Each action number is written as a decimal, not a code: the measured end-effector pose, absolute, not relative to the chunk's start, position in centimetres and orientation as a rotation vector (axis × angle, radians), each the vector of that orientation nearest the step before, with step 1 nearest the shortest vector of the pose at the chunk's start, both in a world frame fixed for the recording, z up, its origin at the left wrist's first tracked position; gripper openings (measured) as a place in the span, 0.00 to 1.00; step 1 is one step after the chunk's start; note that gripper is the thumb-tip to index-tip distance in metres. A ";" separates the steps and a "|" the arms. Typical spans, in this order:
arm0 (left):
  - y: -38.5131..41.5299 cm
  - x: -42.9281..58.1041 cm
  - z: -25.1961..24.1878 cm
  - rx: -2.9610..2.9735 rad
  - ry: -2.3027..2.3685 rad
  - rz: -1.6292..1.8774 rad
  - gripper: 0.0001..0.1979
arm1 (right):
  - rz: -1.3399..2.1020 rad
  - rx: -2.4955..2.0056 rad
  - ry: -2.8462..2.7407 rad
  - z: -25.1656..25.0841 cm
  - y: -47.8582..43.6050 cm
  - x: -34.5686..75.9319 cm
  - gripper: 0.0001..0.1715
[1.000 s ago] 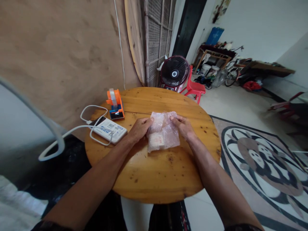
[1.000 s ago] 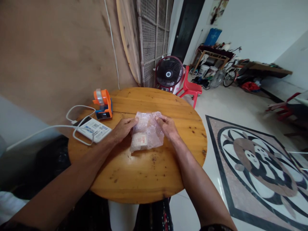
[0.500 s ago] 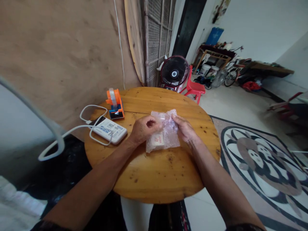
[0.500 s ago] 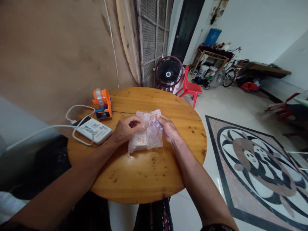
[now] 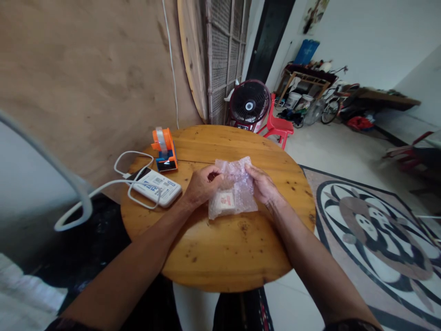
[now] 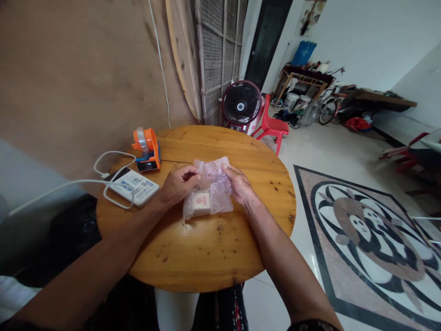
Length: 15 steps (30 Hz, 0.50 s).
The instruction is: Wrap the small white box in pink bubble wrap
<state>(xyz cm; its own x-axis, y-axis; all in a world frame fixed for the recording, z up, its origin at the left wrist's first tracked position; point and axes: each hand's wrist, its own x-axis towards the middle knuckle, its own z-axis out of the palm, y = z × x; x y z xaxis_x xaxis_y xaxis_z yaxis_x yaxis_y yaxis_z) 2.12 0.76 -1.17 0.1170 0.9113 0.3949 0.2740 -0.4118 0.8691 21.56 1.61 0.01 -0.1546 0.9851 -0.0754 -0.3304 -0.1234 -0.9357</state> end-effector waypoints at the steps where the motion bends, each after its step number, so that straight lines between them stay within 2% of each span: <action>1: 0.9 2.0 -1.1 1.728 1.134 1.319 0.06 | 1.515 -0.957 -0.984 -0.1 1.7 21.7 0.18; 10: 1.6 1.3 -0.9 1.002 0.942 1.334 0.13 | 1.429 -1.080 -0.962 -0.5 2.4 22.1 0.13; 15: 2.2 1.2 -1.3 0.875 0.919 1.392 0.14 | 1.403 -1.106 -0.938 -0.7 2.6 22.3 0.13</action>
<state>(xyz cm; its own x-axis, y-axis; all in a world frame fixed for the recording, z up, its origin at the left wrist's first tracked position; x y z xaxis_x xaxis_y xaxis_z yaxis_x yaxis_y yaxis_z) 1.23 2.20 -1.30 -0.0258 0.9995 -0.0157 -0.4068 0.0038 0.9135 22.34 2.58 -0.67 -0.0016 0.9920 -0.1265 -0.2620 -0.1225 -0.9573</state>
